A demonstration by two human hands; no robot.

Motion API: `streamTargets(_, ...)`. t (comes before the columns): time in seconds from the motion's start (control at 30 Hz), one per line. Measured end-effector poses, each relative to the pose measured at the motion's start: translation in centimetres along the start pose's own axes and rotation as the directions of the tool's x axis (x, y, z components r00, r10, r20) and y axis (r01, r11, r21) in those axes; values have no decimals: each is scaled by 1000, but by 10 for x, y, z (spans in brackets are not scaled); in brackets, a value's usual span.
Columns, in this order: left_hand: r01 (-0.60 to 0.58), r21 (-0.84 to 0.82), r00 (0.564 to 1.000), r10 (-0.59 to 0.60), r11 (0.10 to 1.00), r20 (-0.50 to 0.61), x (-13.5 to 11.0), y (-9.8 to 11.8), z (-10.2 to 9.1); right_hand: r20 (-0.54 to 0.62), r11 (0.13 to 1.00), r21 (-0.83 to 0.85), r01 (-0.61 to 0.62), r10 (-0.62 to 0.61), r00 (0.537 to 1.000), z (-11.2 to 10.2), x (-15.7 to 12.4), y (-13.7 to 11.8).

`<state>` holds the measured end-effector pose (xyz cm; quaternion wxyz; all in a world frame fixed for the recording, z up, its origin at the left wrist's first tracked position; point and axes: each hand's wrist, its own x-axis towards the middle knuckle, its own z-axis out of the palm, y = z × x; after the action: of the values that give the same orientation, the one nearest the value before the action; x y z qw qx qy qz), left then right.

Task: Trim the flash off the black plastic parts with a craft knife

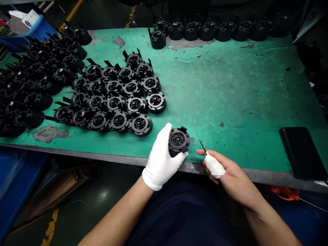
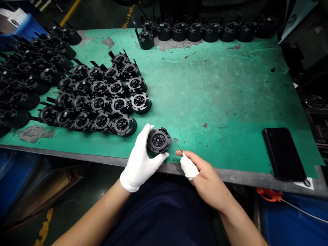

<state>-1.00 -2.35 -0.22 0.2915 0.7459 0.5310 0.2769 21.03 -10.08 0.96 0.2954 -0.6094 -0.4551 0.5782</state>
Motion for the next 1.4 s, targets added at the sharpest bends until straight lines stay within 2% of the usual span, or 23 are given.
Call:
streamTargets(0.1, -2, 3, 1000, 2, 1000, 10, 0, 1, -1, 89, 969, 218, -115, 97, 991, 12, -2, 3)
streamTargets(0.17, -2, 2, 1000, 2, 1000, 14, 0, 1, -2, 77, 942, 305, -141, 123, 989, 18, -2, 4)
streamTargets(0.27, -8, -3, 1000, 8, 1000, 15, -1, -2, -2, 41, 921, 348, -172, 168, 985, 24, -2, 2)
streamTargets(0.4, -32, -3, 999, 32, 999, -11, -1, -2, 1, 16, 928, 323, -188, 194, 981, 23, -3, 1)
streamTargets(0.47, -24, 1, 998, 24, 1000, -53, 1, 0, 5, -8, 967, 207, -149, 154, 988, 18, -2, 1)
streamTargets(0.53, -9, 12, 994, 10, 1000, -105, 5, 3, 11, -50, 999, -26, -32, 30, 998, 9, 1, 1)
streamTargets(0.57, -7, 20, 992, 10, 1000, -127, 6, 4, 13, -56, 985, -169, 44, -55, 997, 3, 4, 0)
streamTargets(0.67, -20, 44, 987, 27, 999, -155, 11, 4, 19, 0, 811, -547, 210, -251, 968, -13, 13, -6)
streamTargets(0.77, -20, 57, 988, 29, 998, -151, 12, 3, 20, 117, 577, -763, 291, -319, 940, -25, 23, -13)
streamTargets(0.9, -26, 75, 988, 37, 997, -149, 14, 2, 19, 210, 341, -879, 332, -348, 914, -35, 36, -20)
streamTargets(1.0, -42, 86, 988, 54, 995, -144, 15, 2, 19, 199, 242, -929, 280, -312, 929, -45, 48, -25)
streamTargets(1.1, -42, 94, 988, 55, 995, -145, 15, 2, 19, 157, 251, -938, 241, -314, 937, -56, 57, -29)
streamTargets(1.23, -51, 91, 987, 65, 995, -149, 15, 1, 19, 281, 315, -870, 379, -313, 907, -58, 55, -35)
streamTargets(1.3, -57, 96, 986, 71, 994, -151, 15, 1, 18, 324, 300, -863, 406, -288, 901, -53, 52, -38)
streamTargets(1.4, -54, 101, 986, 70, 993, -154, 16, 1, 18, 318, 255, -886, 387, -274, 908, -46, 52, -40)
